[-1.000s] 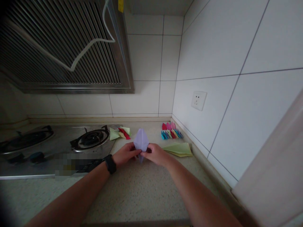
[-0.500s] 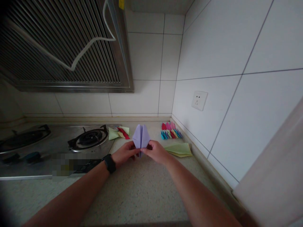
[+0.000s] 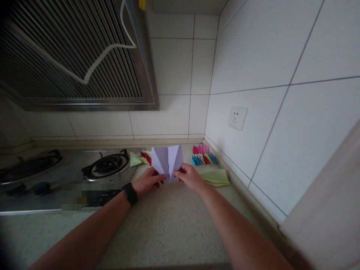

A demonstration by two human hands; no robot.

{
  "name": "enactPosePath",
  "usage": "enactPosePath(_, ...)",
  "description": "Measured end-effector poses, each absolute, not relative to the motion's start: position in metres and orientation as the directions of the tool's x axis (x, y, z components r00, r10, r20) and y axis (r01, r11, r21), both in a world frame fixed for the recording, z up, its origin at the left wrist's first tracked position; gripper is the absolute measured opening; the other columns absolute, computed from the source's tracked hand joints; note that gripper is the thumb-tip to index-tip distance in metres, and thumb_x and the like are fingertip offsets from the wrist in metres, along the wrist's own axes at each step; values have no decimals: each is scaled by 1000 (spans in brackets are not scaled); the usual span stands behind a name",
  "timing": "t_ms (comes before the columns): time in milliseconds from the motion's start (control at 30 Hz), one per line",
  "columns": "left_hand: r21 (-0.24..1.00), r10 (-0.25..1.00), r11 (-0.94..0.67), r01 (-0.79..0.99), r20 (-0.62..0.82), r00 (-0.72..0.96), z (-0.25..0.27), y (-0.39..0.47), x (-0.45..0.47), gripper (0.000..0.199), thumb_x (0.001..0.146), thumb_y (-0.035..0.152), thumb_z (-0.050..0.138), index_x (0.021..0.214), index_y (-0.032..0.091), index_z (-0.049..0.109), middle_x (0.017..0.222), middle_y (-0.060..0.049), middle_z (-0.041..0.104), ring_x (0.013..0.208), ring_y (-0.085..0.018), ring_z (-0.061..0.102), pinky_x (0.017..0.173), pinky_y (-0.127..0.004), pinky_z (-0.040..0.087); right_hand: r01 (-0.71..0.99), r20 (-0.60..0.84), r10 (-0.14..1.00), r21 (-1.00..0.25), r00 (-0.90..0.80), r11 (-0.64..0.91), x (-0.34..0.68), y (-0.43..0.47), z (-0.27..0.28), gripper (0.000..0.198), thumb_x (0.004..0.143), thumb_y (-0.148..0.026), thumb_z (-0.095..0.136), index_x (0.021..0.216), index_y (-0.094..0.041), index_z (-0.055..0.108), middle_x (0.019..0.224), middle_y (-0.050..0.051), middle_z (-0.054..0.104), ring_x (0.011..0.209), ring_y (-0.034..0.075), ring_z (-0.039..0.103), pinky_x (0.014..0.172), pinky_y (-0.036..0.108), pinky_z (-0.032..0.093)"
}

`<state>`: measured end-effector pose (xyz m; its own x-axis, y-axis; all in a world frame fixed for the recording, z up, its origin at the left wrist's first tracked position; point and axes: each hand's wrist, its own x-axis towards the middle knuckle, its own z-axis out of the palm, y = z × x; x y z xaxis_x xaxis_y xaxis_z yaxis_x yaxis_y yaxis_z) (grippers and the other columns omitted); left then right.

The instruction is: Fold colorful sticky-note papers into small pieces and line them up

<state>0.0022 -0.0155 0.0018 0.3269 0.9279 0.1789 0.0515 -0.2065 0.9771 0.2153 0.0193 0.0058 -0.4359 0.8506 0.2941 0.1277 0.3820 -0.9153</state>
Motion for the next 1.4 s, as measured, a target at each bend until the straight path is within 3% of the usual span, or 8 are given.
enactPosePath(533,978,925,-209,20,191,328,0,-14,2,40,75,46,69,98,14,60,85,-5,62,70,-14,58,50,-20,46,176,261,864,-915,-431,364,223,20,7,31,79,-45,63,82,-14,62,68,1,62,57,12,55,56,25,42)
enactPosePath(800,984,912,-159,-81,177,371,6,-19,3,41,73,43,72,101,15,59,97,-8,65,85,-18,62,68,-27,52,133,245,854,-931,-458,339,222,17,10,32,78,-46,64,83,-14,61,73,2,65,58,12,59,58,26,46)
enactPosePath(967,984,897,-150,-95,176,406,9,-23,3,39,77,44,68,102,16,56,91,-7,65,81,-19,64,62,-26,52,102,229,839,-943,-493,317,221,11,16,34,78,-47,65,88,-15,62,82,4,66,60,12,61,59,27,48)
enactPosePath(1167,984,900,-166,-69,179,397,10,-22,1,38,78,45,66,102,18,52,90,-6,62,74,-16,64,52,-20,48,144,219,841,-934,-494,327,224,11,20,37,82,-51,58,80,-15,59,76,4,65,58,12,58,57,26,46)
enactPosePath(1267,982,914,-185,-30,183,361,6,-18,-1,36,76,43,68,94,17,50,87,-3,59,71,-14,62,50,-18,47,118,271,853,-927,-447,356,226,18,15,37,83,-52,55,90,-16,55,80,3,62,57,11,57,54,26,46)
enactPosePath(1400,974,922,-225,31,203,329,0,-12,-4,33,75,40,69,87,17,48,78,0,56,68,-13,62,49,-18,46,86,410,863,-888,-295,452,229,26,9,49,84,-52,53,121,-24,38,95,3,56,70,14,59,53,25,47)
